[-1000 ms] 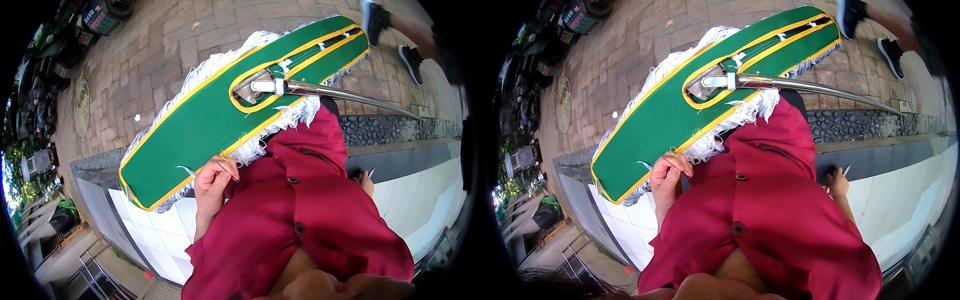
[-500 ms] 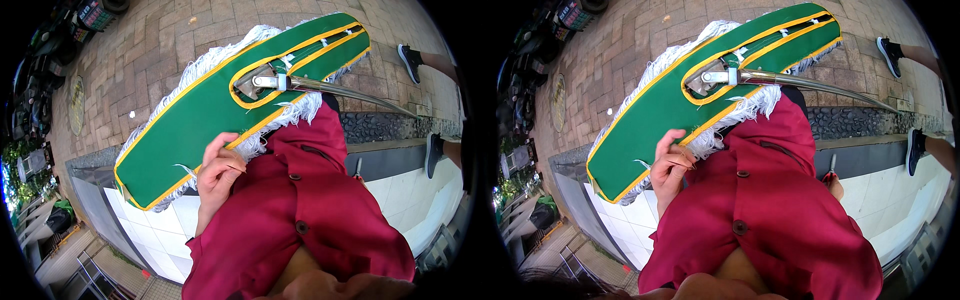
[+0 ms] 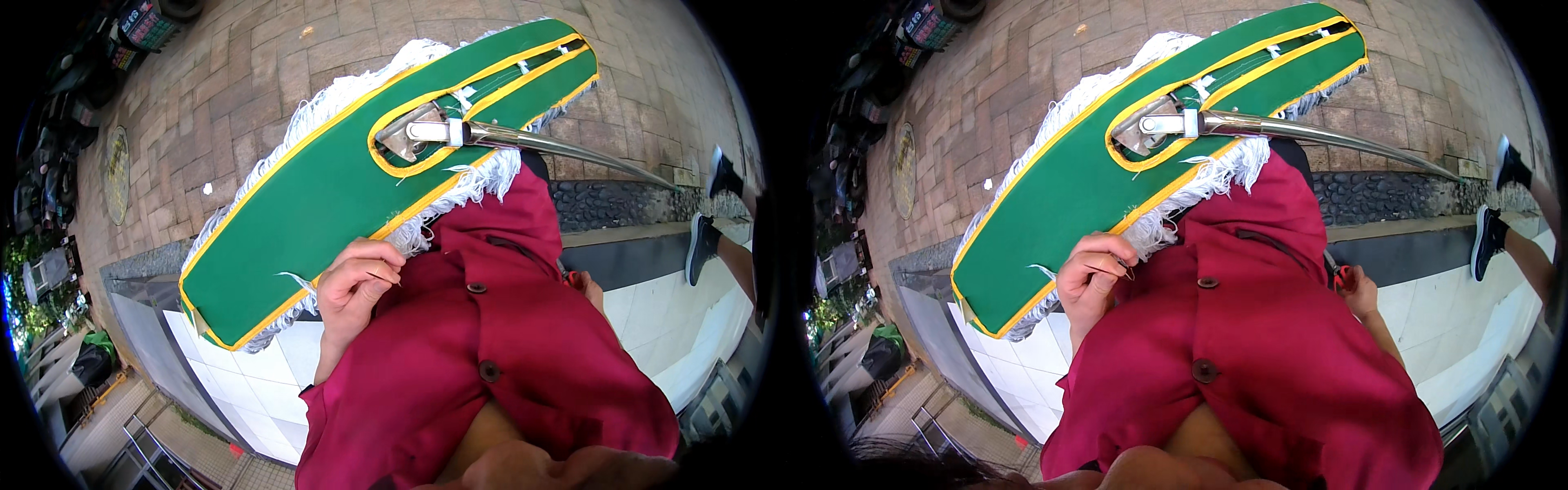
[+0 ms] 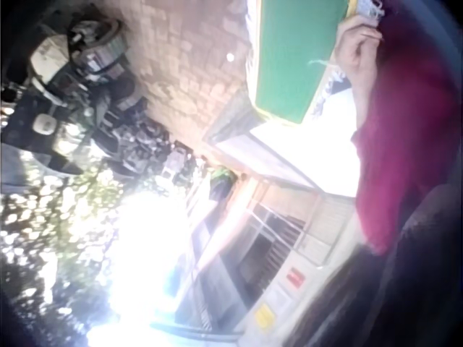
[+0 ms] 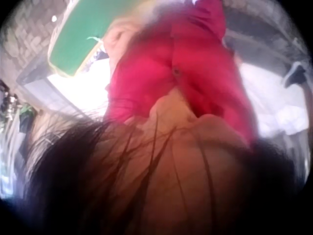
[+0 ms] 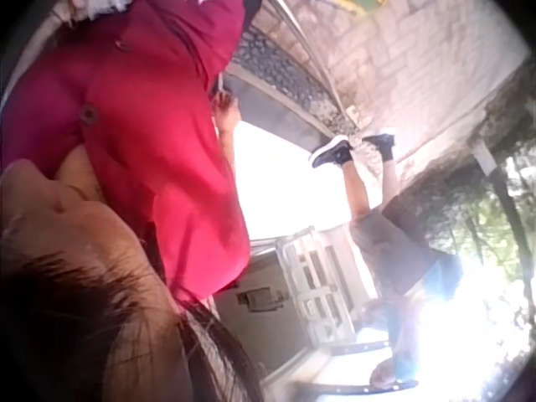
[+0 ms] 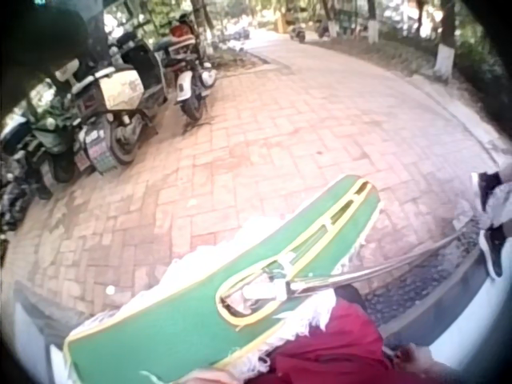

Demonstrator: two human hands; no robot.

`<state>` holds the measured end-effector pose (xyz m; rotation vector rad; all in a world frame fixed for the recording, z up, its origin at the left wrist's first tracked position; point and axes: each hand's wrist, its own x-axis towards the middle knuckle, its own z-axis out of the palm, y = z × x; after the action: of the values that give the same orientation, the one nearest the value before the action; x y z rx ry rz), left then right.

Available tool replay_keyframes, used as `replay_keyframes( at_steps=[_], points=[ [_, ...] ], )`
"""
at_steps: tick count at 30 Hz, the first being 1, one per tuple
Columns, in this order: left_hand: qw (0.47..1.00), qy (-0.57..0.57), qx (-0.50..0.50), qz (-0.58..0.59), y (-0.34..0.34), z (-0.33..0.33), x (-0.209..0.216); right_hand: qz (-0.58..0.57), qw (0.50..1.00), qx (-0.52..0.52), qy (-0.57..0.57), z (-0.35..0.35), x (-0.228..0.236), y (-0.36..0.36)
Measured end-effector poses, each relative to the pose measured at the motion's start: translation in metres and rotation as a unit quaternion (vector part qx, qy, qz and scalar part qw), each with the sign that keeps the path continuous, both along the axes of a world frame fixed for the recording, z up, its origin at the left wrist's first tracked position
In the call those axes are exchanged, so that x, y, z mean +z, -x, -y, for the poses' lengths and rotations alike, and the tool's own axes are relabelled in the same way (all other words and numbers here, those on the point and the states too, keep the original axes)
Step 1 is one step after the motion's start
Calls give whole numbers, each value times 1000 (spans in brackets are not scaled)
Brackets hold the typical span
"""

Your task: The person is sewing the fringe of a mop head using a needle and thread while sitting on a sidewalk ledge, then uses scissors to cut the thread.

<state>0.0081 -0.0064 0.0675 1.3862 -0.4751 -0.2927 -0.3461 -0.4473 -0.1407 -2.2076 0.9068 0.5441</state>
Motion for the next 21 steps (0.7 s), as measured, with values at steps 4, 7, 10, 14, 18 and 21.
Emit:
replay_keyframes(
  at_steps=[4, 7, 10, 14, 18, 21],
  points=[
    [1000, 2, 5, 28, -5, 4, 0, 113, 964, -107, -215, -9, 67, -63],
    [999, 2, 9, 47, -7, 7, 1, 151, 957, -89, -232, -20, 111, -112],
    [998, -9, 12, 53, -8, 11, 4, 191, 925, -113, -308, -52, 174, -171],
    [998, -10, 57, -1, -3, 9, 8, 229, 861, -23, -453, -67, 204, -216],
    [995, 47, 82, -38, -3, 8, 8, 176, 777, 89, -598, -63, 212, -239],
    [993, 70, 86, -44, -6, 8, 4, 143, 740, 159, -638, -77, 199, -269]
  ],
)
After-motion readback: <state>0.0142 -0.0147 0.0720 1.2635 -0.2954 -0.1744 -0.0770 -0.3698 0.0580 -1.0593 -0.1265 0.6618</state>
